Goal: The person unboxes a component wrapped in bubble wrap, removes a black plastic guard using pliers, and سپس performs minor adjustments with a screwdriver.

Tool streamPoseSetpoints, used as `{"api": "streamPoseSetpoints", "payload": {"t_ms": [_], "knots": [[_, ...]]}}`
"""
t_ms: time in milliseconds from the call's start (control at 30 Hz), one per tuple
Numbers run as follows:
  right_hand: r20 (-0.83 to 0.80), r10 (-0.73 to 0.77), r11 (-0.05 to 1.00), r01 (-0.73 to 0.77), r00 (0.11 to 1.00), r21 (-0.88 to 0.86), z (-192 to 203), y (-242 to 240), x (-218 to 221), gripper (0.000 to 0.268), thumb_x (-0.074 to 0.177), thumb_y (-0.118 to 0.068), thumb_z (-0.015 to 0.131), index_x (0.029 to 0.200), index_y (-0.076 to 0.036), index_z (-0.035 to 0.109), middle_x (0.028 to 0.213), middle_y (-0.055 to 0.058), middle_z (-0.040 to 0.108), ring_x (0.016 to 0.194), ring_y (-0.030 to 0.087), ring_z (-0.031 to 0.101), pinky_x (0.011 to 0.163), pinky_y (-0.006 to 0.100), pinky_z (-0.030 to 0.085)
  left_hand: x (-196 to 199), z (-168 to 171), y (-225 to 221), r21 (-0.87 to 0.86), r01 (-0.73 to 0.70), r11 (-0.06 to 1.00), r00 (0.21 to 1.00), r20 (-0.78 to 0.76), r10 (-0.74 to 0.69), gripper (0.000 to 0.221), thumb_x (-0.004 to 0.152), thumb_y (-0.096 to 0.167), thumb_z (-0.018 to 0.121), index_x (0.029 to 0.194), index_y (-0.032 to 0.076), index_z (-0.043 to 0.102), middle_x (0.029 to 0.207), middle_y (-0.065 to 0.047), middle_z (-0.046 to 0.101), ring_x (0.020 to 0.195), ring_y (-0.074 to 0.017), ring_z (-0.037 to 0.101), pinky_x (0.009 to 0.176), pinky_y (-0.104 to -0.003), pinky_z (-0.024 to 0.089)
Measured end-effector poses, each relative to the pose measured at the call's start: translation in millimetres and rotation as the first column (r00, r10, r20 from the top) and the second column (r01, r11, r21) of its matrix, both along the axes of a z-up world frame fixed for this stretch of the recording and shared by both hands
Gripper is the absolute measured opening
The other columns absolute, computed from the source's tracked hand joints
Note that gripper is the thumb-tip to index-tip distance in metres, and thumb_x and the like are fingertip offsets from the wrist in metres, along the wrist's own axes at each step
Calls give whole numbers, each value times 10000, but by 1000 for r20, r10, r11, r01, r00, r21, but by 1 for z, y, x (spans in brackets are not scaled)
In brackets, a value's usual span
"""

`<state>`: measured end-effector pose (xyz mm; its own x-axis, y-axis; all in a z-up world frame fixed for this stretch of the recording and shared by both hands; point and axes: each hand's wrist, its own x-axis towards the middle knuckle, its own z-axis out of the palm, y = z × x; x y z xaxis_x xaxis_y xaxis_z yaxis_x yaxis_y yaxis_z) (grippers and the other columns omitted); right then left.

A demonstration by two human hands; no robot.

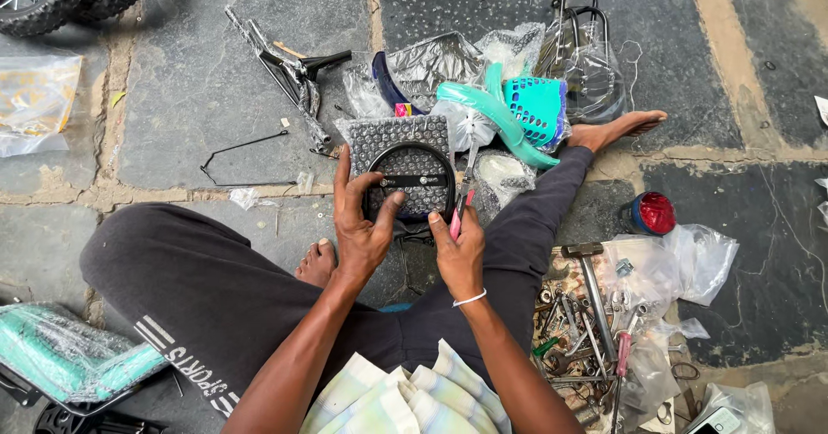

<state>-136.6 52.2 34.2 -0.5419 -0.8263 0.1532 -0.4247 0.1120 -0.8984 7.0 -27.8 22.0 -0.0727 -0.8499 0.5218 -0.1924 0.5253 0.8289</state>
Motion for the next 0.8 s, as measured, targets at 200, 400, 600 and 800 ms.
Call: {"api": "streamPoseSetpoints", "payload": {"t_ms": [200, 400, 600, 800], "knots": [[141, 23, 1000, -24, 990, 8, 11, -2, -12, 272, 962, -267, 710, 904, -22, 608, 738, 47, 579, 597, 123, 480, 544, 316, 384, 0, -2, 2, 289, 118, 950, 979, -193, -63, 1055, 804, 235, 897, 1592, 44, 222, 1624, -283, 310, 1486, -391, 359, 1210, -496, 309], [239, -32, 995, 8, 970, 101, 7, -3, -23, 342, 946, -314, 733, 809, -45, 573, 644, 3, 566, 462, 62, 424, 401, 262, 319, -12, 2, 16, 431, 96, 897, 979, -204, -7, 1043, 798, 230, 886, 1586, 55, 226, 1513, -248, 446, 1384, -321, 487, 1149, -437, 406], [118, 9, 999, -14, 993, 45, 2, -3, -20, 359, 956, -333, 739, 841, -25, 596, 704, 27, 585, 626, 106, 532, 573, 292, 440, -14, 0, 13, 262, 24, 965, 976, -216, 34, 432, 952, 187, 799, 1283, 84, 541, 1603, -235, 465, 1447, -340, 540, 1129, -436, 518], [-60, 120, 992, -119, 991, 29, 12, 0, -6, 353, 968, -340, 713, 994, 10, 674, 882, 93, 591, 757, 191, 564, 712, 345, 459, -5, 21, -3, 22, -84, 996, 991, 103, 82, 275, 959, 168, 810, 1153, 54, 652, 1622, -285, 322, 1479, -510, 416, 1181, -534, 465]]}}
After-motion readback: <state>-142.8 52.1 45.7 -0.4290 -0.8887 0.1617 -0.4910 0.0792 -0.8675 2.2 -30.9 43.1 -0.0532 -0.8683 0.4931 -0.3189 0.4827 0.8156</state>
